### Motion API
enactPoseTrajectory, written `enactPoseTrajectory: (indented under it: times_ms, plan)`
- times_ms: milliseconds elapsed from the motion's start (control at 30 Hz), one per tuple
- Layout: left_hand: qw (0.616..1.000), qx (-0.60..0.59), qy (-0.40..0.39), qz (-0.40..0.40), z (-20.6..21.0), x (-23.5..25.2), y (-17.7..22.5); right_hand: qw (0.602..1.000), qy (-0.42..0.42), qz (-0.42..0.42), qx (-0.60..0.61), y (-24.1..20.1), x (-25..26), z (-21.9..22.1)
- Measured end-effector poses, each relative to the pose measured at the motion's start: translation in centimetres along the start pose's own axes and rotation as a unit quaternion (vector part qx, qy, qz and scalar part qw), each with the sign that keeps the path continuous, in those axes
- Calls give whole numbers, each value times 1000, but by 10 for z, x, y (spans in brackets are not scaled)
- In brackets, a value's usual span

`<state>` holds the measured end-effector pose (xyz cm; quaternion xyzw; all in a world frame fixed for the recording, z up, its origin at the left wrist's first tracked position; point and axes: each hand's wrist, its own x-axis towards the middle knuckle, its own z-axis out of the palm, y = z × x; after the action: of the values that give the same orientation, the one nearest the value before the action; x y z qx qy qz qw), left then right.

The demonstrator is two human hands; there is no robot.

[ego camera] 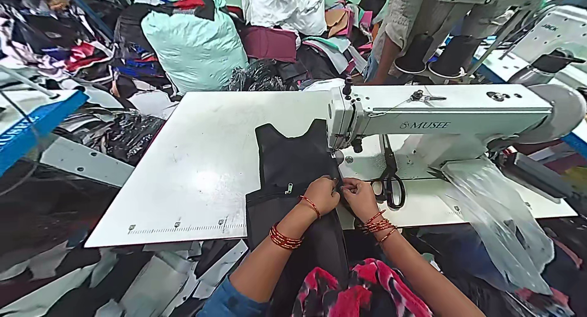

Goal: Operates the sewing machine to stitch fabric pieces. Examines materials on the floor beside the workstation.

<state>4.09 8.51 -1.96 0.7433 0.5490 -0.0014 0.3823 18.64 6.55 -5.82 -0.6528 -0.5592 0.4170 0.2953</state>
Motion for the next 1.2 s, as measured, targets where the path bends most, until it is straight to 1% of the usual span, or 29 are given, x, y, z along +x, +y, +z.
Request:
enactPoseTrajectory:
  times_ms: [233,467,600,667,700,767,867,933,1000,1033,1200]
  plan:
    - [999,36,-5,-13,2,0,8,999,7,-14,37,8,-2,1]
    - [996,81,-28,-33,4,-1,20,999,13,-28,21,7,-6,2]
    - [996,81,-37,-18,2,-2,20,999,2,-41,-33,4,-10,0]
    - [991,119,-47,-26,2,-3,23,996,-2,-46,-76,2,-12,0]
    - [986,157,-48,-32,3,-5,26,994,-12,-43,-103,0,-13,0]
    - [976,215,-26,-23,9,-10,25,986,-25,-40,-161,-6,-15,0]
    - [976,219,13,0,20,-15,11,979,-37,-39,-194,-8,-17,0]
    - [978,197,62,29,31,-17,1,984,-31,-41,-173,-4,-17,-1]
    - [977,177,108,49,39,-16,-5,991,-17,-43,-124,2,-16,0]
    - [977,170,118,50,41,-16,-5,994,-10,-43,-101,6,-16,0]
    - [982,171,81,21,37,-16,3,997,3,-44,-62,10,-18,0]
